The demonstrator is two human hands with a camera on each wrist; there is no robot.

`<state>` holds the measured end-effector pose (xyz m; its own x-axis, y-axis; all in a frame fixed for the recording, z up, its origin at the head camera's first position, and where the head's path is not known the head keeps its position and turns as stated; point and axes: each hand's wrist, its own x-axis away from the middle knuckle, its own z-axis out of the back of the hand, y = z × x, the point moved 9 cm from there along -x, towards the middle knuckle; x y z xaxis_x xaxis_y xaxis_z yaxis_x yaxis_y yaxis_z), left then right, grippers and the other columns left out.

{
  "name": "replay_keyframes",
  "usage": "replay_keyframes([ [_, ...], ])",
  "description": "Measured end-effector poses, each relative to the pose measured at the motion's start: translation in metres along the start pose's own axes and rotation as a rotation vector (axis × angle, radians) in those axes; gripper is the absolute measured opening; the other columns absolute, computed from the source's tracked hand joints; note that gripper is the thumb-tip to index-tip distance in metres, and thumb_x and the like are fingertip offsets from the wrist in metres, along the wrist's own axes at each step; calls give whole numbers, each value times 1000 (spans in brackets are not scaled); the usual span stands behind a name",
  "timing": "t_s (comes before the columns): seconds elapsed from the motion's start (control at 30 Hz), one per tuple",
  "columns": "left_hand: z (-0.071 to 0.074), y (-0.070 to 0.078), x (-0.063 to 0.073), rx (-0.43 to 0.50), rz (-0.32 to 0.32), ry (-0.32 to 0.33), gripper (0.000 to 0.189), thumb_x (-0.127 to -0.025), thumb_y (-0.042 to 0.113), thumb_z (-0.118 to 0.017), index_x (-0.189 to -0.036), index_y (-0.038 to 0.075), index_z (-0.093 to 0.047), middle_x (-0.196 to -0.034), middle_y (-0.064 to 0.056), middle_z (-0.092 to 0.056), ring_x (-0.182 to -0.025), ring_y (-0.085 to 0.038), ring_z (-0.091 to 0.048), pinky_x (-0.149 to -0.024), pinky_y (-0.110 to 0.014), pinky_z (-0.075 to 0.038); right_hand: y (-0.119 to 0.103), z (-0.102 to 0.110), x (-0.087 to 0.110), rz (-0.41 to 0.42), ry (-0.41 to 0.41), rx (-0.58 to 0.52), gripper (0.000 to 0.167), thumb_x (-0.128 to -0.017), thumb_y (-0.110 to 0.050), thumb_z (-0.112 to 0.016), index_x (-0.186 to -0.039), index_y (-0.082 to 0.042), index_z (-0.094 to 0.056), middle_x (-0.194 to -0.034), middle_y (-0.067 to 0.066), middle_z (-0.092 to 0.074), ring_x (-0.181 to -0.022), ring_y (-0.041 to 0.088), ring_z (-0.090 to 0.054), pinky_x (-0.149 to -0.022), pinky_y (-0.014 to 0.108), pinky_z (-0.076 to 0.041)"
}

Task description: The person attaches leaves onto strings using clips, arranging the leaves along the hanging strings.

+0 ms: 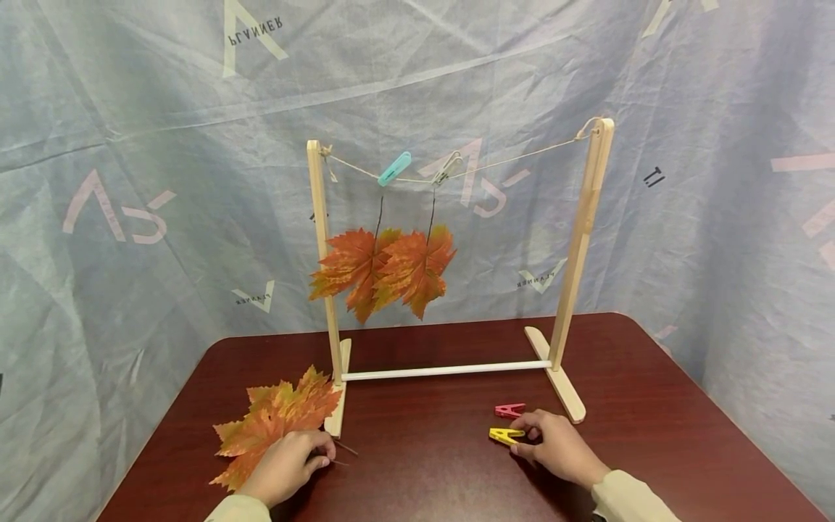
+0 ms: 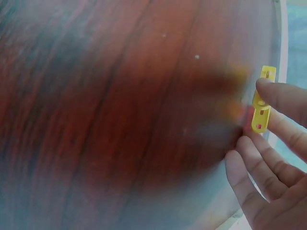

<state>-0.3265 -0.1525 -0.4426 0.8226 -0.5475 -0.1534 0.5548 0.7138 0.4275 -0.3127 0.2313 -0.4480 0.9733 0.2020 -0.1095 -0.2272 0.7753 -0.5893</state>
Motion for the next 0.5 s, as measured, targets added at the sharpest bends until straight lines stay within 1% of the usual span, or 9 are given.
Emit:
replay_keyframes([
  [0.13, 1, 2, -2, 12, -16, -10, 19, -88, 10, -78, -84, 26, -68, -85, 14, -67, -78, -3, -62, -65, -32, -51, -1, 1, 0, 21, -32, -57, 20, -84, -14, -83, -102, -10, -74, -93, -2, -68, -79, 11, -61, -66, 26, -50],
  [0.23, 1, 2, -3, 21, -24, -27, 18, -89, 10, -77, -86, 27, -71, -89, 10, -71, -83, -6, -66, -69, -34, -54, -2, 2, 1, 22, -48, -93, 20, -86, -13, -81, -104, -7, -73, -91, -2, -68, -77, 11, -62, -63, 25, -50],
  [0.33, 0, 3, -5, 36, -29, -49, 16, -89, 9, -77, -87, 25, -73, -88, 10, -70, -82, -5, -66, -69, -33, -54, -3, 2, 2, 25, -47, -109, 21, -87, -13, -80, -105, -6, -73, -89, -2, -68, -75, 10, -63, -61, 25, -50],
  [0.5, 0, 4, -8, 64, -24, -89, 16, -89, 8, -77, -88, 24, -75, -87, 13, -69, -81, -4, -65, -68, -32, -54, -4, 3, 2, 19, -39, -139, 27, -88, -16, -81, -110, -5, -71, -89, -2, -69, -76, 11, -64, -63, 25, -50],
])
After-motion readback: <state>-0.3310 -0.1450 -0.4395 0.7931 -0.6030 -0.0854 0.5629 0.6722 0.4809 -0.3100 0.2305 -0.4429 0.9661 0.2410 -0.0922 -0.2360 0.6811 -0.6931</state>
